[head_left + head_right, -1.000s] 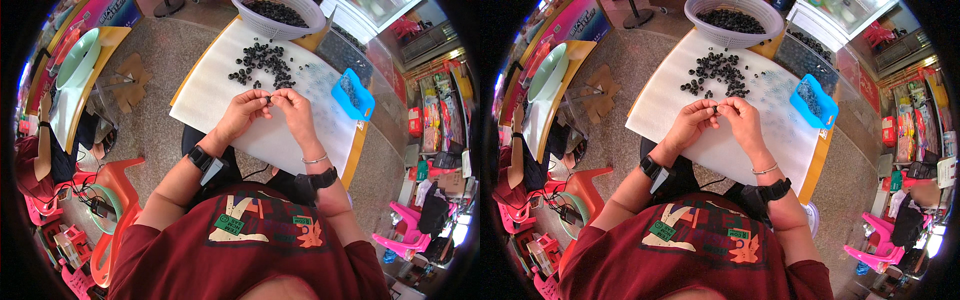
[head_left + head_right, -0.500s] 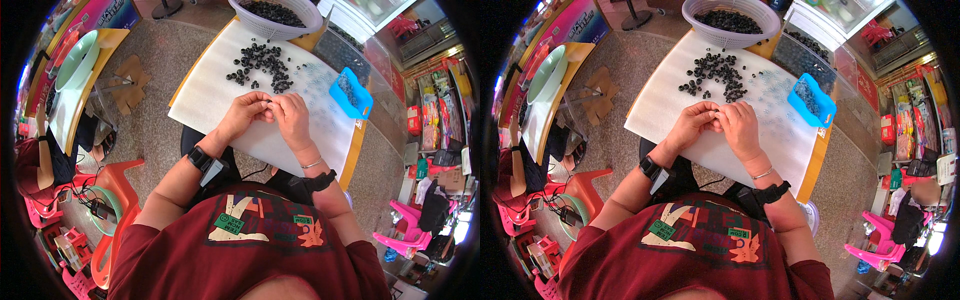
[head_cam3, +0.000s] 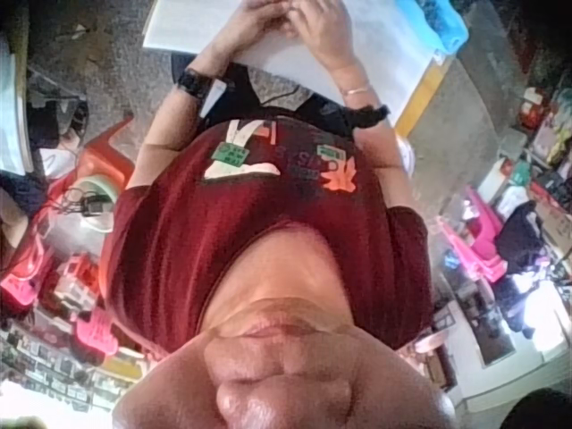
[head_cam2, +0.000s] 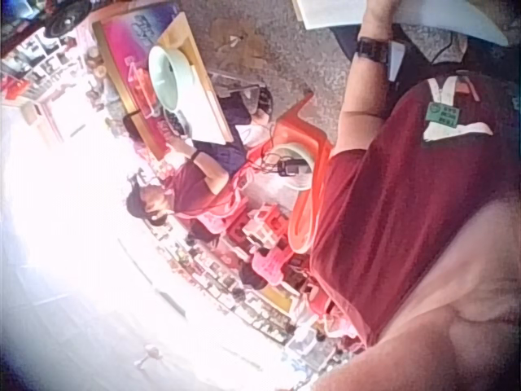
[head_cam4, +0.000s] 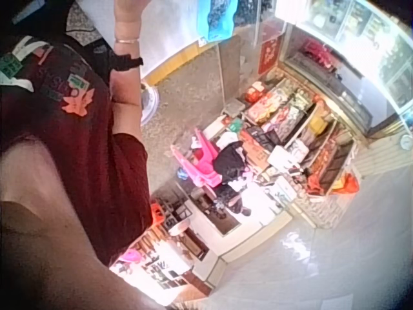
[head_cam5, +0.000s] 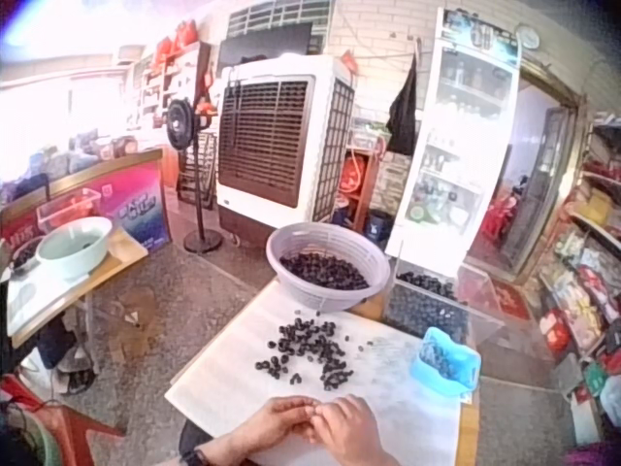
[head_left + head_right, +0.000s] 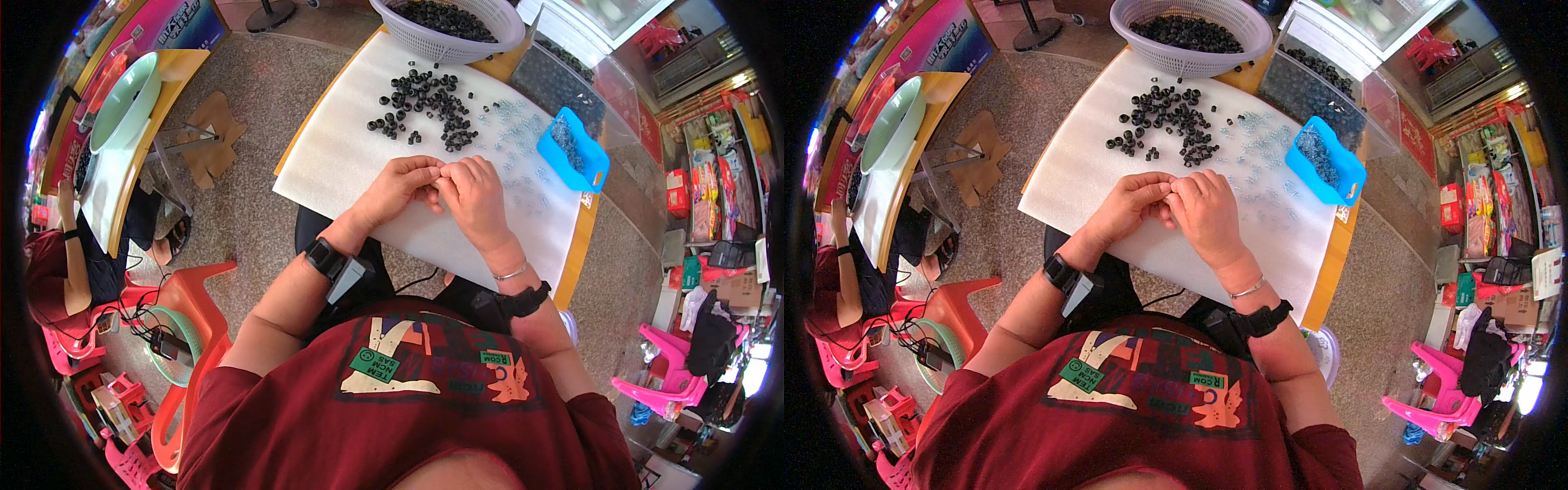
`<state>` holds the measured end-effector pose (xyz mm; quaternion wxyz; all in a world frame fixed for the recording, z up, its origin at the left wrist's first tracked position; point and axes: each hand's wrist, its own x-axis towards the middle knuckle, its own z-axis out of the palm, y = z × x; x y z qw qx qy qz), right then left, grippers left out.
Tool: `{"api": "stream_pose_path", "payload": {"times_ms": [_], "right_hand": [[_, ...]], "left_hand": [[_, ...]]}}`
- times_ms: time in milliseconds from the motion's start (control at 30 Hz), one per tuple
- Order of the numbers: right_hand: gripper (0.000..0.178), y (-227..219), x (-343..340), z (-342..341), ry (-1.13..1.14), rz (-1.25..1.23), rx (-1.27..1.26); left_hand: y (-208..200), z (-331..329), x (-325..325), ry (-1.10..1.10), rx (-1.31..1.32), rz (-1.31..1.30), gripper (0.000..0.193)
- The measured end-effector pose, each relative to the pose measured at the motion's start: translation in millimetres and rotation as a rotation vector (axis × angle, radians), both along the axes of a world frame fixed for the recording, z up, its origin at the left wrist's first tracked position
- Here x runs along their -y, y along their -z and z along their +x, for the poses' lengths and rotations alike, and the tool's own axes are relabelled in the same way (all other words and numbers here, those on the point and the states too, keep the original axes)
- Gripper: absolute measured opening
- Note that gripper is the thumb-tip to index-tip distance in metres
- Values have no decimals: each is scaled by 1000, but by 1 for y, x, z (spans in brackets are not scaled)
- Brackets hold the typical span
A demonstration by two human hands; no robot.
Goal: Assembling or sorting small blue and black plastic components on a white foam mat in a workshop setting.
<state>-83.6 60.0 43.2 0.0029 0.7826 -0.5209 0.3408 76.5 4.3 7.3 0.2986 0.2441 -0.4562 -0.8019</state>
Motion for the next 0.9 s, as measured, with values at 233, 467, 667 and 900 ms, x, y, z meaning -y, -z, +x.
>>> {"api": "stream_pose_path", "payload": {"times_ms": [233, 467, 667, 900], "right_hand": [[9, -3, -2, 8, 25, 30, 90], [9, 1, -4, 6, 46, 29, 167], [11, -6, -2, 6, 17, 80, 116], [14, -8, -1, -6, -6, 218, 162]], "left_hand": [[1, -4, -6, -138, 81, -55, 26], [1, -3, -10, -188, 59, -32, 25], [3, -5, -11, -136, 46, -128, 28], [-4, -3, -12, -83, 21, -107, 39]]}}
